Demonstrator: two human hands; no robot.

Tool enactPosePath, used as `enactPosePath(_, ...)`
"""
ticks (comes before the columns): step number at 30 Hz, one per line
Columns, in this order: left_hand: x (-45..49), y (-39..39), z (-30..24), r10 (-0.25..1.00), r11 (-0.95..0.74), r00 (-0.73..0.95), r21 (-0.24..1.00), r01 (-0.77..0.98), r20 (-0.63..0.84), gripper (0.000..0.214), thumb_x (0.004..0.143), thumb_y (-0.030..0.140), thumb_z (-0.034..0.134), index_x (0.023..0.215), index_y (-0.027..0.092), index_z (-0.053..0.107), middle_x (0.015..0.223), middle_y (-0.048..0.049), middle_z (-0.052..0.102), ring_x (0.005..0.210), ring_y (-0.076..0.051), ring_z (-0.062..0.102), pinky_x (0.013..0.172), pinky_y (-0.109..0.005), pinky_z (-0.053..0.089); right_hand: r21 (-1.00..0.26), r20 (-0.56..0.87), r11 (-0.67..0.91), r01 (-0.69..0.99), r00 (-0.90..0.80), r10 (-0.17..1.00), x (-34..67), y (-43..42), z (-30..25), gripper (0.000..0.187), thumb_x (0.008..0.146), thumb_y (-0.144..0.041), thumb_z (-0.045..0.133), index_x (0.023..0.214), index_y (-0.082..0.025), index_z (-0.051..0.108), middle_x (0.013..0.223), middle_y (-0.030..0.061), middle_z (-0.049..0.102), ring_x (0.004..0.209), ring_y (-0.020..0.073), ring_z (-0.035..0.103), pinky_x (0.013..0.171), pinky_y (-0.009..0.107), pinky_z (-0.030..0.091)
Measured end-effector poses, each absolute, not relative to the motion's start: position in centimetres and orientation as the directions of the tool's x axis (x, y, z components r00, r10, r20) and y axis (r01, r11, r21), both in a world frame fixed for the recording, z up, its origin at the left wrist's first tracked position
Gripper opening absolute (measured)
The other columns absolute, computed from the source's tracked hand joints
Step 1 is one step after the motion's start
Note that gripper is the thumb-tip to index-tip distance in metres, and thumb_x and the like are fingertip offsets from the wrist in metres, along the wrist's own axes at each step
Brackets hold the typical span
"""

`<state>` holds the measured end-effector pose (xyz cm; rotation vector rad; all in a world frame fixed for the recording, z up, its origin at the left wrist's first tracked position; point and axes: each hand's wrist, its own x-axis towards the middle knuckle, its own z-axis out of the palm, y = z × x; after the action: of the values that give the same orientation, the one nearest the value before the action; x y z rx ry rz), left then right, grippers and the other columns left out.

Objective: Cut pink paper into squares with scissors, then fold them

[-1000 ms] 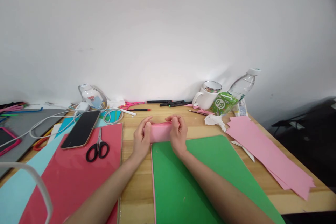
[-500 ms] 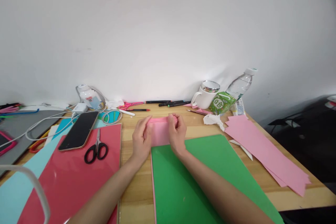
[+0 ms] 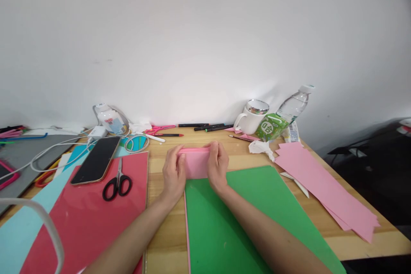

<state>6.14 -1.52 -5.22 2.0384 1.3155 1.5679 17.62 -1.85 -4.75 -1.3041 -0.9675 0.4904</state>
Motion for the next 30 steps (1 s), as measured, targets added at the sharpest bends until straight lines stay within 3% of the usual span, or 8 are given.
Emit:
enactPosePath(4,6.0,-1.5,-5.4,0.769,-0.564,0.013,0.669,0.484,0.639,0.026,0.089,0.024,0.043,0.114,0.017,0.050,0.110,-0.0102,0.061,0.104,-0.019,0.056,0.089,-0.034,0.046,-0.942,0.335,0.267,0.203,0.533,0.777,17.6,-1.6,-5.3,0.034,0.089,-0.043,0.033,0.065,-0.020,0.041,0.059,-0.0048,0.038,0.056,0.0120,0.036,0.055,0.025,0.030)
enactPosePath(9,5.8,-1.0,-5.9,0.718,-0.628,0.040,0.622,0.468,0.695,0.028,0.088,0.023,0.045,0.115,0.019,0.050,0.111,-0.0098,0.060,0.107,-0.019,0.055,0.092,-0.035,0.044,-0.933,0.360,0.295,0.206,0.511,0.781,17.7,-1.4,-5.6,0.031,0.087,-0.045,0.036,0.071,-0.019,0.045,0.063,-0.0038,0.044,0.060,0.0123,0.040,0.058,0.025,0.032)
enactPosePath(14,5.9,-0.6,-7.1,0.829,-0.516,0.006,0.762,0.391,0.559,0.052,0.083,0.029,0.055,0.131,0.021,0.036,0.129,-0.0129,0.049,0.119,-0.022,0.047,0.097,-0.038,0.040,-0.946,0.324,0.254,0.202,0.544,0.774,17.9,-1.2,-5.9,0.034,0.086,-0.044,0.037,0.062,-0.021,0.036,0.057,-0.0061,0.033,0.054,0.0109,0.032,0.052,0.024,0.025)
enactPosePath(17,6.1,-0.6,-7.3,0.835,-0.507,-0.011,0.776,0.375,0.551,0.055,0.081,0.028,0.055,0.132,0.021,0.034,0.133,-0.0127,0.045,0.124,-0.022,0.042,0.101,-0.037,0.035,-0.945,0.327,0.263,0.195,0.529,0.783,17.9,-1.0,-6.0,0.033,0.085,-0.044,0.038,0.061,-0.021,0.034,0.057,-0.0063,0.033,0.054,0.0106,0.032,0.052,0.024,0.027)
enactPosePath(21,5.9,-0.1,-7.4,0.917,-0.377,-0.005,0.869,0.319,0.400,0.053,0.075,0.025,0.059,0.124,0.018,0.042,0.119,-0.0112,0.056,0.109,-0.021,0.054,0.090,-0.034,0.044,-0.952,0.306,0.241,0.190,0.530,0.791,18.4,-0.4,-6.6,0.033,0.079,-0.045,0.047,0.059,-0.021,0.035,0.055,-0.0067,0.034,0.053,0.0102,0.032,0.050,0.024,0.027)
enactPosePath(24,5.5,0.5,-7.5,0.976,-0.219,0.057,0.923,0.317,0.211,0.029,0.070,0.027,0.061,0.095,0.014,0.058,0.085,-0.0068,0.066,0.077,-0.020,0.062,0.068,-0.032,0.050,-0.954,0.299,0.231,0.192,0.520,0.800,18.9,0.0,-7.0,0.031,0.075,-0.045,0.053,0.062,-0.020,0.041,0.056,-0.0058,0.039,0.053,0.0107,0.035,0.051,0.024,0.028)
enactPosePath(26,5.3,0.6,-7.4,0.980,-0.198,0.083,0.918,0.343,0.181,0.017,0.070,0.029,0.060,0.079,0.014,0.060,0.069,-0.0035,0.064,0.064,-0.019,0.060,0.061,-0.032,0.049,-0.952,0.304,0.234,0.198,0.507,0.807,19.1,0.0,-7.2,0.029,0.073,-0.044,0.055,0.065,-0.019,0.044,0.059,-0.0045,0.043,0.055,0.0115,0.039,0.052,0.024,0.031)
enactPosePath(30,5.3,0.0,-6.8,0.971,-0.240,0.084,0.902,0.360,0.225,0.031,0.070,0.030,0.061,0.098,0.016,0.057,0.086,-0.0051,0.066,0.079,-0.021,0.062,0.074,-0.035,0.048,-0.941,0.335,0.262,0.215,0.469,0.817,19.1,-0.4,-7.2,0.029,0.070,-0.042,0.062,0.079,-0.018,0.048,0.069,-0.0012,0.053,0.062,0.0143,0.046,0.057,0.026,0.037)
